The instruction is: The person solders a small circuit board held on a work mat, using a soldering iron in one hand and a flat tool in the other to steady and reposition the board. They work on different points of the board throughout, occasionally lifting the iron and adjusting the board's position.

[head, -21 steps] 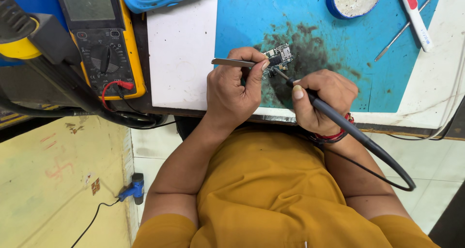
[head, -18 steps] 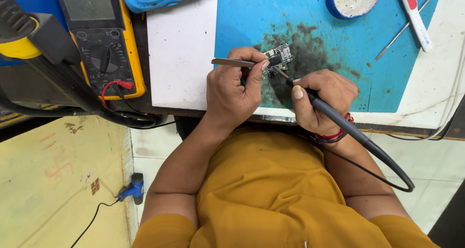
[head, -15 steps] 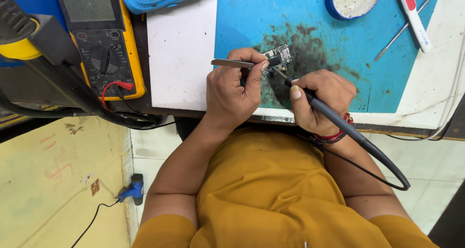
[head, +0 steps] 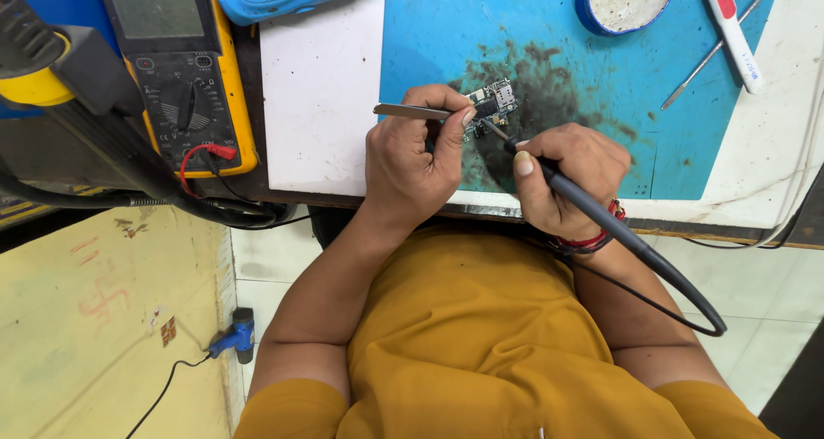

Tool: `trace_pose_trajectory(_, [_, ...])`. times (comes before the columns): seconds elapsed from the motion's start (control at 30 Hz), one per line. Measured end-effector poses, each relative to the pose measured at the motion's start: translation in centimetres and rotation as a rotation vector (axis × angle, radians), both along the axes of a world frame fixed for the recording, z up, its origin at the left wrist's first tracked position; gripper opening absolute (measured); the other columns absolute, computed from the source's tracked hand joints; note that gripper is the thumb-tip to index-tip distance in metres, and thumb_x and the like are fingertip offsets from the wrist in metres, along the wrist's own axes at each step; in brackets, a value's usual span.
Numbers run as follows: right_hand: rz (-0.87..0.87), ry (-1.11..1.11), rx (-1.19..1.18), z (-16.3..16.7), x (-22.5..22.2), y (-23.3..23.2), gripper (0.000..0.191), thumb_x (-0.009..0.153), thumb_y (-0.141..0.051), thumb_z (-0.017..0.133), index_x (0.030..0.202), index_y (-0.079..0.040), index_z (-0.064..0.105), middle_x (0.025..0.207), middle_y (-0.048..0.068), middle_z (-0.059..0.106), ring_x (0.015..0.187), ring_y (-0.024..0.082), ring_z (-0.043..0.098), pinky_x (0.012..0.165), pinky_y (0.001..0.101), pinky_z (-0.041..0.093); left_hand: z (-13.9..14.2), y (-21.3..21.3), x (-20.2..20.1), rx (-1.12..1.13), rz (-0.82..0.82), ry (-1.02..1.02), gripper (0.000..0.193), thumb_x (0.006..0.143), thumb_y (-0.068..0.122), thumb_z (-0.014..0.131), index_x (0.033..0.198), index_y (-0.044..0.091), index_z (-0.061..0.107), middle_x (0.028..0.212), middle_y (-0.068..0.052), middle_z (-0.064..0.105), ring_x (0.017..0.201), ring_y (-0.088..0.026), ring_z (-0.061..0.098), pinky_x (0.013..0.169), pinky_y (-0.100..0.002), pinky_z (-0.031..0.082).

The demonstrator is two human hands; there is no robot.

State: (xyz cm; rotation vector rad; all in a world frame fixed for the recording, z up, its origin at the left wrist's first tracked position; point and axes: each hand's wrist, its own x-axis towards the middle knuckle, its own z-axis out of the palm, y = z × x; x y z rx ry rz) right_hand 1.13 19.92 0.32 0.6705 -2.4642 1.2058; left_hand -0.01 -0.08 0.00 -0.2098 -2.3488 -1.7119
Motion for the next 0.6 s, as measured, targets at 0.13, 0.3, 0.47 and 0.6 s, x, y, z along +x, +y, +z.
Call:
trace_pose_trajectory(0.13, [-0.014, 0.002, -0.007, -0.04, 0.04, -0.02, 0.011, 0.1, -0.006, 0.07, 0.096, -0.003, 0.06, 0.086, 0.012, 0.07, 0.066, 0.026, 0.065, 0.061, 0.0323, 0.049, 0.0, 0.04, 0.02, 0.0, -0.003, 0.0, 0.008, 0.105, 0.008, 0.069, 0.105, 0.005, 0.062, 0.096, -0.003, 0.072, 0.073, -0.012, 0.071, 0.066, -0.027, 0.056])
trace_pose_trajectory(0.3, [-0.015, 0.005, -0.004, -0.07, 0.07, 0.01, 0.011, 0.101, -0.006, 0.07, 0.096, -0.003, 0.061, 0.085, 0.012, 0.07, 0.064, 0.025, 0.065, 0.061, 0.0322, 0.049, -0.04, 0.1, 0.05, 0.01, 0.003, -0.015, 0.007, 0.105, 0.008, 0.069, 0.104, 0.005, 0.063, 0.094, -0.003, 0.072, 0.071, -0.012, 0.07, 0.064, -0.027, 0.056])
trace_pose_trajectory(0.47, [-0.015, 0.006, -0.009, -0.1, 0.11, -0.05, 0.011, 0.1, -0.006, 0.07, 0.096, -0.003, 0.06, 0.085, 0.011, 0.069, 0.066, 0.026, 0.065, 0.061, 0.0322, 0.049, -0.09, 0.12, 0.09, 0.006, 0.0, 0.012, 0.008, 0.105, 0.008, 0.069, 0.105, 0.004, 0.062, 0.098, -0.004, 0.072, 0.074, -0.013, 0.071, 0.066, -0.027, 0.056])
trace_pose_trajectory(0.6, [-0.014, 0.006, -0.005, -0.04, 0.14, -0.03, 0.011, 0.099, -0.006, 0.07, 0.096, -0.003, 0.061, 0.084, 0.012, 0.069, 0.063, 0.026, 0.064, 0.06, 0.0325, 0.049, -0.05, 0.09, 0.12, 0.009, -0.004, 0.001, 0.007, 0.105, 0.008, 0.069, 0.104, 0.004, 0.063, 0.098, -0.003, 0.072, 0.074, -0.012, 0.071, 0.065, -0.027, 0.056])
